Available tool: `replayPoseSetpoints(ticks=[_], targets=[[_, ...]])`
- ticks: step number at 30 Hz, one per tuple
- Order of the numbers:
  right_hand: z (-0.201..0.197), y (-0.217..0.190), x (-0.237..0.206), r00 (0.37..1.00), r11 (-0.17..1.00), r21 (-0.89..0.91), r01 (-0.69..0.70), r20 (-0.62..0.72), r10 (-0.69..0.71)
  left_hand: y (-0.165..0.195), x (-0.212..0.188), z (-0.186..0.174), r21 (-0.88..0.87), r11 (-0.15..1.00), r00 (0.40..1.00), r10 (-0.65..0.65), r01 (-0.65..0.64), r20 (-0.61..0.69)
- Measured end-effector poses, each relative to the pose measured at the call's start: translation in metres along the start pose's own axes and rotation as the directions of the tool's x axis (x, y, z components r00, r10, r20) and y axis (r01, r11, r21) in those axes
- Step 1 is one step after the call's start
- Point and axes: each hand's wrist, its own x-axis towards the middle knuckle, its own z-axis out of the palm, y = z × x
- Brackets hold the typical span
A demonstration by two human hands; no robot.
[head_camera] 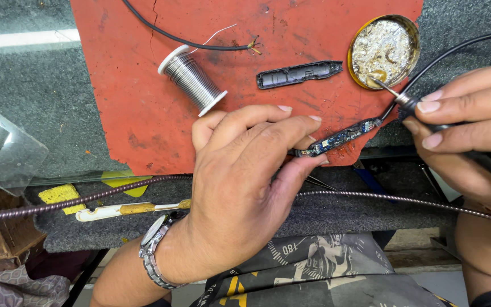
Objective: The person solders a small circuit board on a workbench, holding the board with one hand while applying a soldering iron to its components. They dip the iron in a flux tin, reposition the board, and continue soldering along its edge before setting it down and picking it up again.
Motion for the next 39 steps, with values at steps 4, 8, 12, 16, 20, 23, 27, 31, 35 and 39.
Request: replayPoseSetpoints(ticks=[4,8,12,16,20,23,27,31,35,39], targets=[[-0.003,0.007,-0.017,0.999,0.999,-0.022,-0.042,-0.003,0.042,-0.001,0.0,0.001,0.005,1.0,1.0,-0.001,0.001,-0.002],[-0.002,0.002,-0.017,0.972,0.968,0.126,-0.217,-0.063,0.226,-0.001,0.0,0.001,0.001,1.0,1.0,0.002,-0.002,0.002],[0.005,-0.024,-0.016,0.771,0.649,0.611,-0.453,-0.097,0.629,-0.001,0.0,0.0,-0.003,1.0,1.0,0.0,0.0,0.006],[0.001,-0.021,-0.015,0.948,0.776,0.561,-0.29,0.058,0.312,-0.001,0.0,0.0,0.001,1.0,1.0,-0.002,0.002,0.013],[0.002,-0.018,-0.016,0.957,0.794,0.535,-0.288,0.124,0.264,0.0,0.0,-0.001,0.004,1.0,1.0,-0.002,0.002,0.012],[0.003,-0.02,-0.012,0.961,0.798,0.535,-0.278,0.142,0.239,-0.001,0.0,0.0,0.01,1.0,1.0,0.012,-0.012,0.011],[0.004,-0.022,-0.008,0.961,0.818,0.504,-0.277,0.164,0.224,0.0,0.001,-0.001,0.007,1.0,1.0,0.019,-0.019,0.017],[0.005,-0.02,-0.009,0.965,0.824,0.504,-0.259,0.166,0.201,0.0,0.001,-0.001,0.01,1.0,0.999,0.025,-0.025,0.026],[0.006,-0.022,-0.012,0.958,0.828,0.483,-0.286,0.167,0.234,0.0,0.0,-0.002,-0.004,1.0,0.999,0.025,-0.025,0.027],[0.007,-0.023,-0.011,0.958,0.832,0.474,-0.288,0.155,0.243,0.0,0.0,-0.002,0.0,1.0,0.999,0.032,-0.032,0.025]])
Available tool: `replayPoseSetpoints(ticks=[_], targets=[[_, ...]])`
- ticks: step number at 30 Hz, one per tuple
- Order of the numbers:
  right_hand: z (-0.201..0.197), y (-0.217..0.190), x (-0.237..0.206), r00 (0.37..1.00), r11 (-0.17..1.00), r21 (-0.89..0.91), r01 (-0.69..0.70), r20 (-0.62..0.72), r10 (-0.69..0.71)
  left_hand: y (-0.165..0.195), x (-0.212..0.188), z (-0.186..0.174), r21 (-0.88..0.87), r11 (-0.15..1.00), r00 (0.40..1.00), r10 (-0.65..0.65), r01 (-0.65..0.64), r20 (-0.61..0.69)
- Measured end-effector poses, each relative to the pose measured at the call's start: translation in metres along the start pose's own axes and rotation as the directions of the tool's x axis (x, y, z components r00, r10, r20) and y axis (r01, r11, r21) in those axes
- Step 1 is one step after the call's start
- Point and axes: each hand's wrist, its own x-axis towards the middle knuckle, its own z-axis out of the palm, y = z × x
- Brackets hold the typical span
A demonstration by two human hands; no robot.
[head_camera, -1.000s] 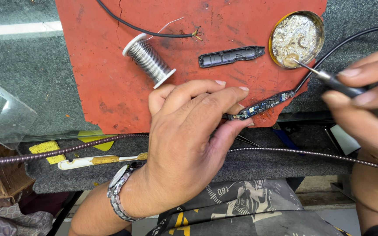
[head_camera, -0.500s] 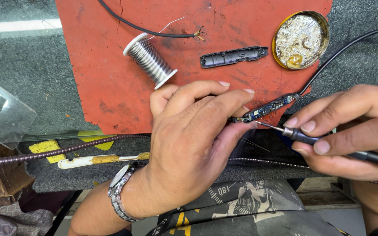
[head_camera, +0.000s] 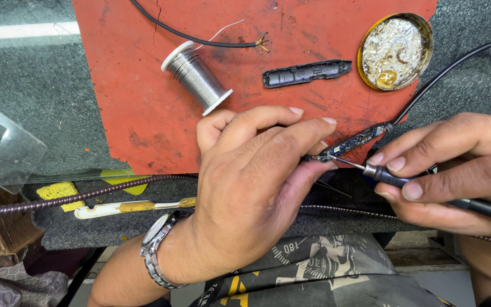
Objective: The person solders a small circuit board on a workbench, holding the board with one hand while applying a soldering iron to its components. They dip the iron in a flux tin, reposition the board, and continue soldering along its edge before setting it down and picking it up again.
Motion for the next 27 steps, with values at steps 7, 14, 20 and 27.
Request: replayPoseSetpoints(ticks=[7,14,20,27], targets=[[-0.001,0.0007,-0.0001,1.0,1.0,-0.006,0.008,0.007,-0.008,-0.0005,0.0001,0.0,0.008,1.0,1.0,0.006,-0.006,0.002],[-0.0015,0.0014,0.0008,1.0,1.0,-0.014,0.016,0.019,-0.016,-0.0006,0.0002,-0.0003,0.006,1.0,1.0,0.007,-0.007,0.004],[-0.0011,0.001,0.0007,1.0,1.0,0.006,0.015,0.01,-0.015,-0.0005,-0.0002,-0.0002,0.005,1.0,1.0,0.007,-0.007,0.002],[-0.0016,-0.0015,0.0026,1.0,1.0,0.03,0.006,0.019,-0.007,-0.0002,-0.0004,0.0001,0.004,1.0,1.0,0.008,-0.008,0.001]])
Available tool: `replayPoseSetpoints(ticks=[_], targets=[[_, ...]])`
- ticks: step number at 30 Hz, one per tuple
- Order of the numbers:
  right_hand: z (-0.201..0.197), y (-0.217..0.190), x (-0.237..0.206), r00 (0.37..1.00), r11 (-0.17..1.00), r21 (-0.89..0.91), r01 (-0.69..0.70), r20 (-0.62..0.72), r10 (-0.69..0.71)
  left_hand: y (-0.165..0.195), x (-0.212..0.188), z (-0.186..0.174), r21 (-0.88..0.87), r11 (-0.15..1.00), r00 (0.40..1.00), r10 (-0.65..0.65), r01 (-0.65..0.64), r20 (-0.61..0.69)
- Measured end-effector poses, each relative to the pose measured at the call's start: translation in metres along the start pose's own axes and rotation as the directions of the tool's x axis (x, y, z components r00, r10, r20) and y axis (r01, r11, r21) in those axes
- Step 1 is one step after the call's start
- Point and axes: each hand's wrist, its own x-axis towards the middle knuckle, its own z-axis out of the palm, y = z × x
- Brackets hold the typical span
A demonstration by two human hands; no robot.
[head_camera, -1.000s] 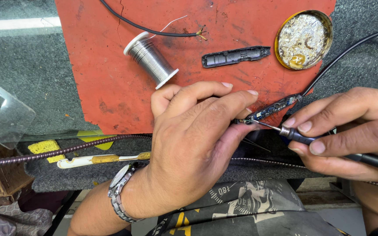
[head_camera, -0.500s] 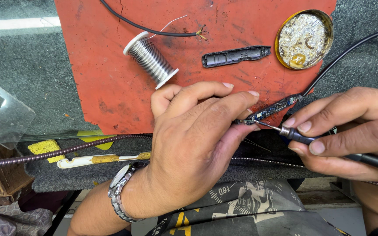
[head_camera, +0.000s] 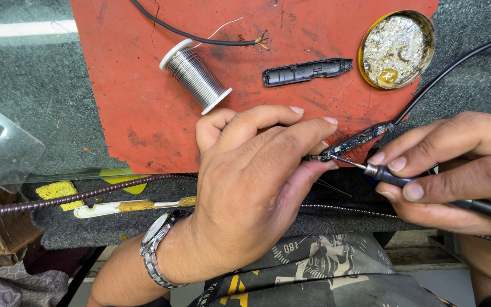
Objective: The person solders a small circuit board on a workbench, holding the board with one hand while applying a soldering iron to its components. They dip the iron in a flux tin, reposition the board, and continue soldering along its edge before setting it down and picking it up again.
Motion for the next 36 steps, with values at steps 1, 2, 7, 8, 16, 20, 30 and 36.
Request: replayPoseSetpoints(ticks=[1,2,7,8,16,20,30,36], targets=[[0.001,0.001,0.0,1.0,1.0,0.018,-0.004,-0.009,0.004,0.0,0.0,0.0,-0.002,1.0,1.0,-0.001,0.001,-0.001],[0.0,0.003,0.001,0.999,0.999,0.017,0.051,-0.004,-0.051,0.0,0.0,0.0,-0.005,1.0,1.0,-0.003,0.003,0.001],[0.001,0.015,0.006,0.953,0.953,-0.003,0.302,0.014,-0.302,0.0,0.001,0.0,-0.013,1.0,1.0,-0.011,0.011,0.004],[0.001,0.016,0.007,0.941,0.942,-0.008,0.337,0.021,-0.336,0.0,0.001,0.0,-0.012,1.0,1.0,-0.011,0.011,0.002],[-0.004,0.006,0.02,0.901,0.909,-0.057,0.412,0.17,-0.398,0.0,0.001,0.0,-0.006,1.0,1.0,-0.001,0.001,-0.004],[-0.001,0.006,0.022,0.902,0.908,-0.051,0.415,0.151,-0.404,0.001,0.001,0.001,-0.008,1.0,1.0,-0.01,0.01,-0.005],[0.002,0.01,0.018,0.909,0.911,-0.043,0.411,0.099,-0.405,0.0,0.001,0.001,-0.006,1.0,1.0,-0.005,0.005,-0.006],[0.004,0.011,0.017,0.909,0.91,-0.048,0.411,0.096,-0.406,0.0,0.001,0.001,-0.012,1.0,1.0,-0.01,0.01,-0.005]])
